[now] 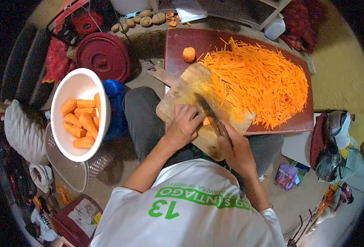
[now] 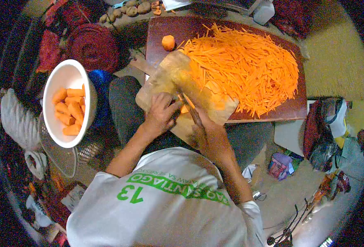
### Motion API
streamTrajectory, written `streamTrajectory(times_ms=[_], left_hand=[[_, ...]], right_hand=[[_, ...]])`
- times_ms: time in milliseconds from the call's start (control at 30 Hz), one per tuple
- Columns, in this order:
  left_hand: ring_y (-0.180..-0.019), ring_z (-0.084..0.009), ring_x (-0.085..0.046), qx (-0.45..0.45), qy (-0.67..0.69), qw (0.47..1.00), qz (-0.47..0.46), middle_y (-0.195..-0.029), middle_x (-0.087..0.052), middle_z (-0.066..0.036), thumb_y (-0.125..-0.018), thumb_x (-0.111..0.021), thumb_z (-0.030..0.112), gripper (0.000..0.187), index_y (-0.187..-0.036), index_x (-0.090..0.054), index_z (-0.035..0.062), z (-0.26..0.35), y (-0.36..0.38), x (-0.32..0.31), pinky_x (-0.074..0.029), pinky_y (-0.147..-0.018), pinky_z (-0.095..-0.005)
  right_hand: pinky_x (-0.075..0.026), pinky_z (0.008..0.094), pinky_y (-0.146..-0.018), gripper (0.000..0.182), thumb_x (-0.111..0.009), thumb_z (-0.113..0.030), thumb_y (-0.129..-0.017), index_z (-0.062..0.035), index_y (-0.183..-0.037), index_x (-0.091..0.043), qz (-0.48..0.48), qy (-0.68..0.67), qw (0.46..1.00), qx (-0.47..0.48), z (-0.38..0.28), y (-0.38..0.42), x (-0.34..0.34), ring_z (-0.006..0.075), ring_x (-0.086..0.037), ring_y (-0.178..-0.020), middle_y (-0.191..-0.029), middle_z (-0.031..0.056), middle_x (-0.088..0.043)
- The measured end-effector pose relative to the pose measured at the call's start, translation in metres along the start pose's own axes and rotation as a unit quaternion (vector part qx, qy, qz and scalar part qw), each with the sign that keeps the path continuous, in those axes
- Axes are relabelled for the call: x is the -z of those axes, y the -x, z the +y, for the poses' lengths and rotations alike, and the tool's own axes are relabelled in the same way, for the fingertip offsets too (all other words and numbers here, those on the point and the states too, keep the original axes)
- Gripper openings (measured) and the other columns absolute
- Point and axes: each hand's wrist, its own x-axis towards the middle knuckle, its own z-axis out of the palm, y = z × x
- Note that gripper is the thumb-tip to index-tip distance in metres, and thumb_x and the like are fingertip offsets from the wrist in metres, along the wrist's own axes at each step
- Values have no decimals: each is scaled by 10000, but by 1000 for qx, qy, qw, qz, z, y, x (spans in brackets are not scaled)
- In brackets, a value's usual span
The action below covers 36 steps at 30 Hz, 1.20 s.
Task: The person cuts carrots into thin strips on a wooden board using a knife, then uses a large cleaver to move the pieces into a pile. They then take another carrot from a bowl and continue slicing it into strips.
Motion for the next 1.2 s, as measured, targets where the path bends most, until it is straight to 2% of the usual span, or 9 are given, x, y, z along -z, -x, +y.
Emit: streamTrajectory(times_ms=[200, 300, 400, 500, 600, 800, 1000, 1100, 1200], left_hand=[[-1057, -347, -593, -4, -3, 1000, -22, -1081, -608, -123, -635, -782, 27, 483, -1114, -725, 31, -4, 0, -2, -427, -962, -486], [-1059, -347, -591, -11, 8, 1000, -25, -1099, -613, -113, -637, -781, 24, 504, -1138, -730, 33, -6, 1, -5, -425, -964, -486], [-1067, -401, -586, -23, 1, 999, -23, -1074, -590, -160, -626, -794, 39, 577, -1197, -708, 45, -9, 4, -6, -463, -936, -522], [-1058, -401, -586, 2, 1, 1000, -12, -1072, -585, -170, -645, -787, 35, 574, -1213, -708, 54, -8, 8, -6, -463, -920, -517], [-1054, -401, -585, 13, 11, 1000, 7, -1065, -579, -175, -637, -786, 39, 568, -1199, -711, 59, -9, 8, -11, -460, -918, -521], [-1061, -359, -598, -4, 3, 1000, 4, -1094, -625, -145, -633, -783, 7, 498, -1127, -723, 16, -3, 0, -3, -433, -961, -497], [-1055, -360, -605, -8, 12, 1000, 24, -1080, -627, -142, -638, -780, -3, 494, -1128, -722, 12, -6, 2, -6, -440, -965, -496], [-1053, -371, -604, 3, -2, 1000, 31, -1053, -614, -147, -637, -782, -1, 472, -1104, -718, 9, 0, 1, -2, -446, -956, -493], [-1049, -379, -604, 8, -2, 1000, 22, -1035, -601, -151, -635, -781, -2, 451, -1080, -711, 8, -3, 3, -6, -450, -948, -496]], right_hand=[[-542, 440, -1024, 546, -564, -80, -1040, 2, -1571, -462, -18, 73, 997, -22, -7, 9, -8, 453, -674, -1261, -1298, 309, -693], [-549, 435, -1010, 518, -582, -84, -1038, 6, -1541, -497, -28, 53, 998, -2, -3, -12, -12, 453, -685, -1235, -1283, 314, -695], [-551, 432, -1007, 483, -602, -96, -1039, 15, -1504, -535, 20, 15, 998, 55, 19, -14, -14, 445, -690, -1232, -1274, 313, -700], [-575, 554, -950, 566, -633, -198, -1045, -89, -1574, -466, 45, 29, 993, 104, 29, -2, -13, 497, -698, -1142, -1256, 321, -703], [-561, 444, -988, 474, -620, -110, -1044, 4, -1498, -545, 2, 24, 999, -25, 11, 13, -5, 460, -700, -1196, -1248, 304, -711], [-562, 465, -981, 491, -631, -143, -1047, -33, -1513, -522, -44, 59, 994, -75, -11, 11, -5, 481, -687, -1189, -1245, 307, -710], [-562, 439, -943, 442, -608, -175, -1060, -22, -1471, -559, 24, 1, 999, 35, 23, -8, -18, 456, -718, -1146, -1202, 300, -715], [-563, 581, -923, 506, -609, -165, -1043, -107, -1531, -491, 55, 0, 996, 73, 27, 3, -16, 533, -690, -1090, -1174, 338, -705], [-555, 586, -938, 543, -598, -156, -1045, -107, -1567, -459, -3, 34, 999, -2, 16, 15, -8, 533, -681, -1120, -1198, 341, -698]])
